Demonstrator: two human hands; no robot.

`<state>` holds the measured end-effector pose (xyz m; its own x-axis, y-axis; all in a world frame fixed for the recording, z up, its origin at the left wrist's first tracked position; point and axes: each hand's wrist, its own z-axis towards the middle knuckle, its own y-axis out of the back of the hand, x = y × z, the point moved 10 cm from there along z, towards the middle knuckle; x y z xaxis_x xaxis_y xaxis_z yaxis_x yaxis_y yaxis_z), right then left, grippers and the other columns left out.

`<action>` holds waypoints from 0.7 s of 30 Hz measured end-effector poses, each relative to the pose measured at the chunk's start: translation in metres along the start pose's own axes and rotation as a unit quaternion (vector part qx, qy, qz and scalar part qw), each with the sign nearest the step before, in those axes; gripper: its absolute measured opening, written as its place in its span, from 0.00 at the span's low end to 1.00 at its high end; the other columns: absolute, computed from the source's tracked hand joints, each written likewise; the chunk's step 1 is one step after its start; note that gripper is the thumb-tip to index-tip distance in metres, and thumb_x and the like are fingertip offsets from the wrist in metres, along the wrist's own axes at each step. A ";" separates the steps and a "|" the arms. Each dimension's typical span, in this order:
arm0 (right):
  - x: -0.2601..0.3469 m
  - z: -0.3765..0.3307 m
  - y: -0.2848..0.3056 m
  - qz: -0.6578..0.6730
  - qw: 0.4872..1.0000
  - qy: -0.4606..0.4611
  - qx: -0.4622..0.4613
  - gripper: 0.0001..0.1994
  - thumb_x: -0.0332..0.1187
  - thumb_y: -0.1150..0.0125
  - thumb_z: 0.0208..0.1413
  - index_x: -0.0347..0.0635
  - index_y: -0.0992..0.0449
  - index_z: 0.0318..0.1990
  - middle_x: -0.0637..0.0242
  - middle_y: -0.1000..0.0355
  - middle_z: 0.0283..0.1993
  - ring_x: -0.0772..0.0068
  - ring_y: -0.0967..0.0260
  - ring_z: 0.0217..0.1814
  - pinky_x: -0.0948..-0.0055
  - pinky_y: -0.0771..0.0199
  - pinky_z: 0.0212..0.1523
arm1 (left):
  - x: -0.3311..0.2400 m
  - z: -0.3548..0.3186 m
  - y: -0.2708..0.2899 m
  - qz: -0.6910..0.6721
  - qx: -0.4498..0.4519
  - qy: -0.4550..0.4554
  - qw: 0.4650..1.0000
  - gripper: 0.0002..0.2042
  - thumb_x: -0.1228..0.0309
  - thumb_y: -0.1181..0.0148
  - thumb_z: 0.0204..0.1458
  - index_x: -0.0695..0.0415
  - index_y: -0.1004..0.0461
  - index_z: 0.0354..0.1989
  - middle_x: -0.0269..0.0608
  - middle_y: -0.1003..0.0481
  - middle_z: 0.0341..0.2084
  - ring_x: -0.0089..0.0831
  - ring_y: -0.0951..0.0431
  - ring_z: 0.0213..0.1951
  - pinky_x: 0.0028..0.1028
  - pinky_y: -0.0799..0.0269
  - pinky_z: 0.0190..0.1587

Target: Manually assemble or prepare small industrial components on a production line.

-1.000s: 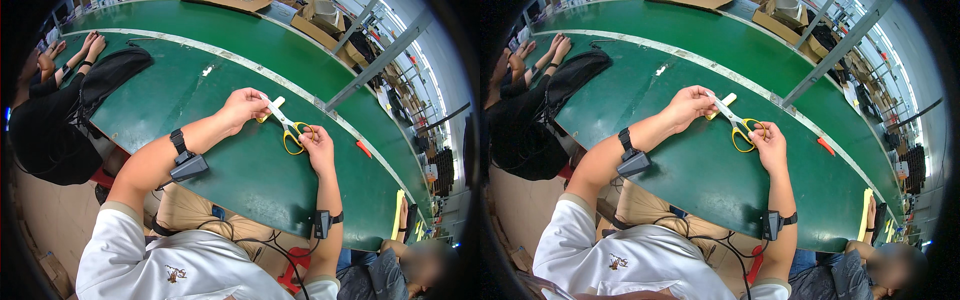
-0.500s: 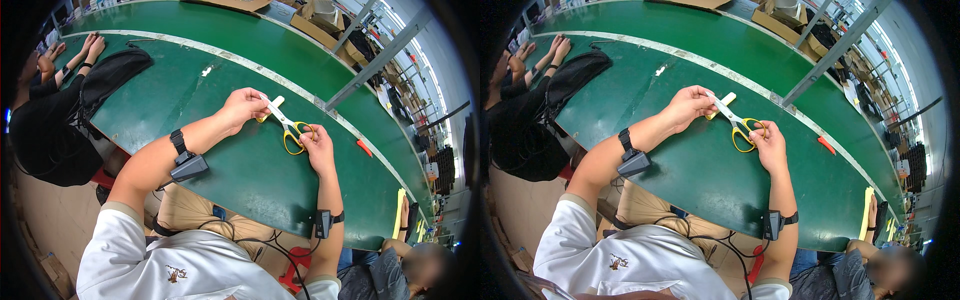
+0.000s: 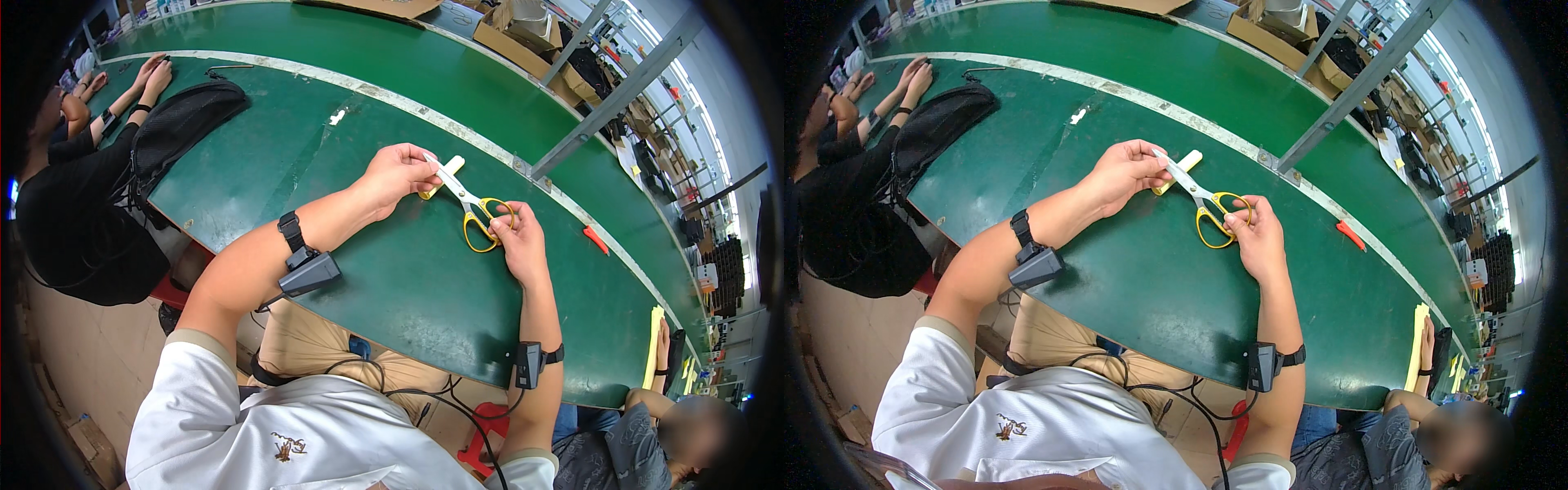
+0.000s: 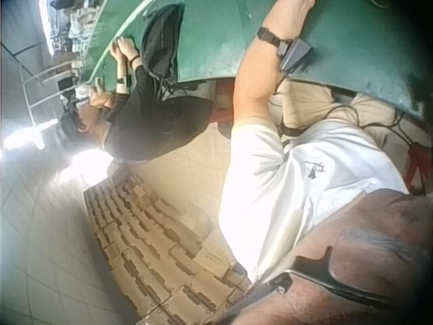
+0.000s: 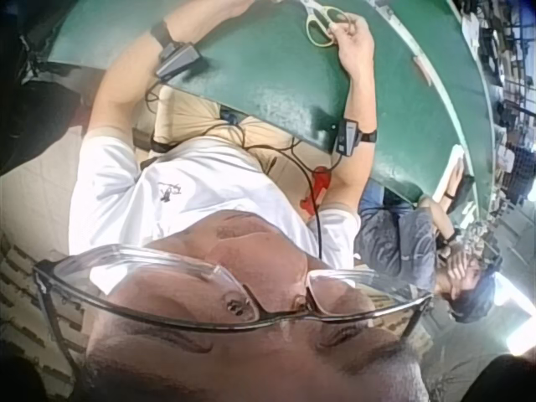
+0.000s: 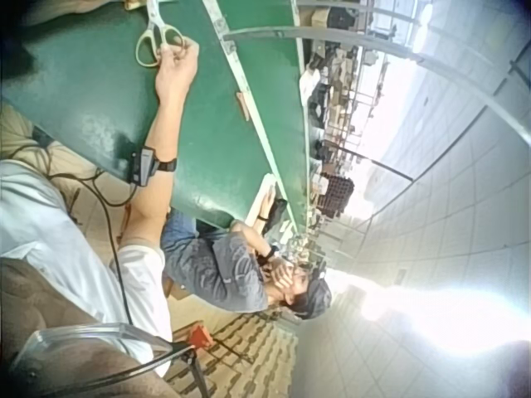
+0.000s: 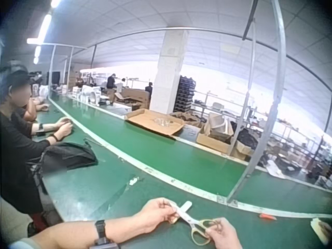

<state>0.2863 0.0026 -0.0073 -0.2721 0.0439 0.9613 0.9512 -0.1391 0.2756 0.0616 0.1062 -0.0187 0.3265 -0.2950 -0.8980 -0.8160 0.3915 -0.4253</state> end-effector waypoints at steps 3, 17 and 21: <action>0.001 -0.001 0.001 -0.010 1.000 0.001 -0.003 0.14 0.22 0.38 0.65 0.33 0.31 0.55 0.62 0.23 0.40 0.76 0.22 0.41 0.76 0.21 0.43 | -0.001 0.000 -0.002 0.000 0.003 -0.001 1.000 0.07 0.75 0.40 0.66 0.63 0.27 0.47 0.46 0.20 0.41 0.31 0.17 0.43 0.29 0.19 0.47; 0.004 -0.001 0.001 -0.027 1.000 -0.006 -0.001 0.12 0.23 0.38 0.66 0.32 0.32 0.53 0.63 0.23 0.38 0.76 0.22 0.41 0.75 0.21 0.42 | -0.001 0.001 -0.001 0.002 0.003 -0.001 1.000 0.07 0.75 0.39 0.65 0.64 0.27 0.47 0.46 0.20 0.41 0.31 0.16 0.43 0.29 0.19 0.48; 0.010 -0.003 -0.002 -0.038 0.999 -0.013 -0.002 0.12 0.23 0.39 0.66 0.32 0.32 0.53 0.63 0.23 0.38 0.76 0.22 0.41 0.76 0.21 0.42 | 0.000 0.001 0.001 0.000 0.003 -0.003 1.000 0.07 0.76 0.40 0.65 0.64 0.27 0.48 0.46 0.20 0.42 0.31 0.16 0.44 0.29 0.19 0.48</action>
<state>0.2815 0.0000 0.0015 -0.3398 0.0810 0.9370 0.9272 -0.1381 0.3482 0.0618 0.1078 -0.0195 0.3296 -0.2899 -0.8985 -0.8129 0.3969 -0.4263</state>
